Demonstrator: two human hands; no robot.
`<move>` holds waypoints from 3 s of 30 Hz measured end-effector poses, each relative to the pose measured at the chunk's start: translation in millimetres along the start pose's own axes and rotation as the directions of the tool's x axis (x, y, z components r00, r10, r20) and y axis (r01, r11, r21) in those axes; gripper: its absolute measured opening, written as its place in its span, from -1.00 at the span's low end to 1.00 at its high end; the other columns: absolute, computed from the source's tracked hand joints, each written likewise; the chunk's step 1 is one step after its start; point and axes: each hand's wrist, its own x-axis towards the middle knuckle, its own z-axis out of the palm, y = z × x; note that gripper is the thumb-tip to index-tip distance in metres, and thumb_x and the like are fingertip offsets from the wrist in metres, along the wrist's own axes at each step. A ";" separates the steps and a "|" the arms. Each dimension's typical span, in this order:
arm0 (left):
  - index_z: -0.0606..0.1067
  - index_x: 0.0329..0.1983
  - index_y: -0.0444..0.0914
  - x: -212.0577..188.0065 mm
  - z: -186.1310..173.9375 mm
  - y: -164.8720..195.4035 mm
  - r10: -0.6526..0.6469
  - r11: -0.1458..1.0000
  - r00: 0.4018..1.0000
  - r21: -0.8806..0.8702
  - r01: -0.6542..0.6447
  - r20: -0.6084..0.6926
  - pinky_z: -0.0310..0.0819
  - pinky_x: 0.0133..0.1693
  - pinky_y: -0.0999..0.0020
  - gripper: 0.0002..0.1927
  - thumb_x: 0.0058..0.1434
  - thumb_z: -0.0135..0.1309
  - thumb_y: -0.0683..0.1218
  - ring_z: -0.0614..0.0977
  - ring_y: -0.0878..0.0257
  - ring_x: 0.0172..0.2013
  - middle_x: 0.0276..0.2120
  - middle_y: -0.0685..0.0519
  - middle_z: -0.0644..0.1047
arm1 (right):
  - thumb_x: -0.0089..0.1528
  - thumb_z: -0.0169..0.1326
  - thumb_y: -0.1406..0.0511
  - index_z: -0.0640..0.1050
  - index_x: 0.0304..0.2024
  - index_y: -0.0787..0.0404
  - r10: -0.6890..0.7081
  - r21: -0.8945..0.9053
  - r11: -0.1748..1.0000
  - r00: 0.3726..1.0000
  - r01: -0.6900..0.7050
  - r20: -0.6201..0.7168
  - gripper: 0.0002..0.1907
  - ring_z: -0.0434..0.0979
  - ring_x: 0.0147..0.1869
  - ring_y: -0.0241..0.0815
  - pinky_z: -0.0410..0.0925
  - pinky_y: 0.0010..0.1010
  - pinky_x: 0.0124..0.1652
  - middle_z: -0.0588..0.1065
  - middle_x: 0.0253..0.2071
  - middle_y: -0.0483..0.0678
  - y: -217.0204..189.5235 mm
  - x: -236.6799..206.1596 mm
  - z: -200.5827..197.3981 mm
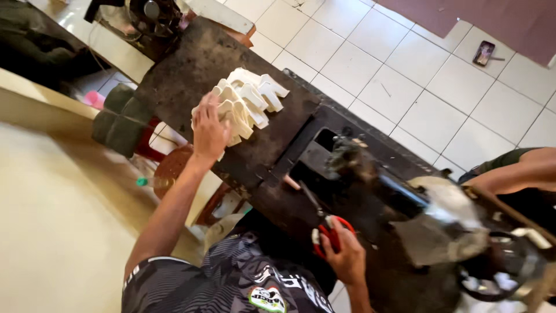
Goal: The person sits on the floor gathering cut white shoe-upper pieces, trims scraps with scissors, and carries a stack of pieces to a treadle sewing machine. They oil the machine, then guide the shoe components under the needle one at a time, stitching them and placing finished pieces on a growing pile.
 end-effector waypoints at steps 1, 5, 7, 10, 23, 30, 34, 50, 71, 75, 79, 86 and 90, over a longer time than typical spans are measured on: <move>0.22 0.45 -0.31 -10.5 2.4 -3.2 0.020 1.000 1.000 -0.010 -0.021 -0.016 0.09 0.39 -0.10 -0.25 0.20 0.22 -0.13 0.27 -0.19 0.41 0.40 -0.26 0.27 | 0.13 0.30 0.24 0.51 0.21 0.15 -0.032 -0.023 0.999 0.999 0.031 -0.040 -0.41 0.65 0.03 -0.05 0.46 -0.29 -0.01 0.61 -0.04 0.06 -0.7 -1.4 4.8; 0.27 0.40 -0.23 -31.3 19.5 -24.7 0.116 0.992 0.989 -0.030 -0.119 -0.088 -0.03 0.46 -0.12 -0.32 0.22 0.19 -0.08 0.19 -0.15 0.47 0.37 -0.16 0.28 | 0.09 0.31 0.29 0.53 0.22 0.11 0.098 -0.114 0.987 0.987 -0.113 -0.130 -0.39 0.68 -0.03 -0.04 0.48 -0.29 -0.04 0.61 -0.03 0.08 -13.1 3.2 40.0; 0.26 0.42 -0.24 -31.7 26.9 -40.8 0.164 0.982 0.982 -0.084 -0.172 -0.093 -0.08 0.44 -0.16 -0.27 0.21 0.20 -0.01 0.17 -0.16 0.46 0.38 -0.18 0.27 | 0.08 0.31 0.32 0.54 0.24 0.12 0.131 -0.146 0.976 0.972 -0.160 -0.195 -0.37 0.68 -0.05 -0.02 0.47 -0.25 -0.06 0.61 -0.05 0.09 -27.8 11.7 67.6; 0.24 0.45 -0.25 -28.3 34.0 -62.5 0.196 0.969 0.979 -0.143 -0.203 -0.059 -0.10 0.43 -0.17 -0.25 0.26 0.20 0.05 0.17 -0.16 0.46 0.40 -0.19 0.25 | 0.10 0.34 0.29 0.54 0.23 0.12 0.096 -0.270 0.947 0.957 -0.172 -0.273 -0.39 0.64 -0.12 0.01 0.46 -0.24 -0.11 0.60 -0.02 0.10 -54.9 36.0 108.6; 0.20 0.48 -0.25 -6.5 34.4 -105.9 0.313 0.882 0.948 -0.352 -0.315 -0.064 -0.09 0.48 -0.15 -0.23 0.29 0.19 0.07 0.15 -0.11 0.49 0.46 -0.15 0.21 | 0.18 0.32 0.35 0.56 0.26 0.12 0.133 -0.225 0.941 0.886 -0.254 -0.444 -0.43 0.62 -0.26 -0.10 0.45 -0.33 -0.16 0.57 -0.28 0.05 -92.9 69.9 160.3; 0.18 0.51 -0.25 -8.3 34.6 -100.6 0.326 0.894 0.944 -0.310 -0.322 -0.041 -0.12 0.48 -0.16 -0.12 0.14 0.22 0.00 0.12 -0.15 0.50 0.47 -0.16 0.20 | 0.14 0.33 0.36 0.56 0.22 0.14 0.063 -0.255 0.948 0.897 -0.192 -0.438 -0.43 0.63 -0.24 -0.09 0.46 -0.32 -0.15 0.61 -0.24 0.04 -86.7 68.1 154.1; 0.18 0.51 -0.23 -12.1 38.6 -99.3 0.315 0.895 0.944 -0.298 -0.331 -0.102 -0.14 0.50 -0.17 -0.17 0.24 0.25 0.00 0.12 -0.14 0.51 0.46 -0.21 0.19 | 0.17 0.34 0.35 0.56 0.22 0.15 0.021 -0.240 0.959 0.886 -0.149 -0.463 -0.46 0.66 -0.13 -0.08 0.47 -0.33 -0.10 0.61 -0.11 0.06 -87.7 62.5 154.8; 0.44 0.27 -0.31 -52.8 -0.2 -41.5 0.224 0.942 0.923 -0.175 -0.287 -0.312 0.52 0.22 0.08 -0.65 0.49 0.20 -0.17 0.62 -0.05 0.16 0.16 -0.13 0.56 | 0.18 0.35 0.25 0.56 0.21 0.18 0.029 -0.279 0.935 0.833 -0.218 -0.553 -0.46 0.65 -0.03 -0.01 0.48 -0.26 0.00 0.61 -0.03 0.06 2.0 -57.5 14.5; 0.50 -0.05 -0.35 -102.4 58.6 97.0 0.046 0.343 0.917 -0.869 0.357 0.395 0.56 -0.39 0.47 -0.83 0.34 0.16 -0.18 0.64 0.39 -0.43 -0.38 0.08 0.60 | 0.23 0.29 0.30 0.51 0.11 0.32 -0.015 -0.072 0.997 0.911 -0.016 -0.411 -0.57 0.64 0.04 -0.03 0.46 -0.29 0.04 0.58 -0.04 0.11 -6.9 68.3 38.5; 0.48 -0.06 -0.33 -98.4 53.9 93.6 0.078 0.192 0.875 -0.868 0.458 0.478 0.57 -0.42 0.48 -0.81 0.30 0.13 -0.18 0.63 0.41 -0.47 -0.40 0.10 0.58 | 0.16 0.36 0.26 0.66 -0.20 0.34 0.083 -0.246 0.959 0.969 -0.141 -0.232 -0.72 0.62 -0.18 0.02 0.44 -0.27 -0.17 0.62 -0.27 0.15 9.3 117.9 41.7; 0.50 -0.06 -0.34 -95.4 49.1 91.8 0.111 0.239 0.870 -0.862 0.447 0.481 0.53 -0.42 0.50 -0.84 0.33 0.12 -0.19 0.61 0.44 -0.45 -0.38 0.11 0.58 | 0.19 0.29 0.23 0.67 -0.24 0.29 0.086 -0.101 0.988 0.963 -0.115 -0.257 -0.77 0.65 -0.36 -0.09 0.41 -0.32 -0.34 0.62 -0.36 0.06 14.6 120.2 44.1; 0.50 -0.05 -0.32 -92.3 44.9 91.3 0.250 0.299 0.841 -0.865 0.404 0.480 0.51 -0.38 0.53 -0.85 0.34 0.11 -0.20 0.59 0.47 -0.41 -0.39 0.13 0.61 | 0.28 0.27 0.22 0.61 -0.28 0.34 -0.070 -0.259 0.966 0.950 -0.011 -0.304 -0.73 0.58 -0.29 0.14 0.39 -0.19 -0.30 0.56 -0.37 0.17 29.4 112.6 49.8; 0.50 -0.04 -0.31 -92.4 46.1 90.1 0.263 0.327 0.821 -0.847 0.419 0.507 0.52 -0.41 0.51 -0.81 0.29 0.13 -0.19 0.59 0.46 -0.45 -0.44 0.12 0.57 | 0.26 0.23 0.23 0.60 -0.27 0.35 -0.078 -0.278 0.960 0.955 -0.005 -0.286 -0.75 0.59 -0.27 0.22 0.39 -0.13 -0.30 0.54 -0.37 0.21 46.6 109.8 50.1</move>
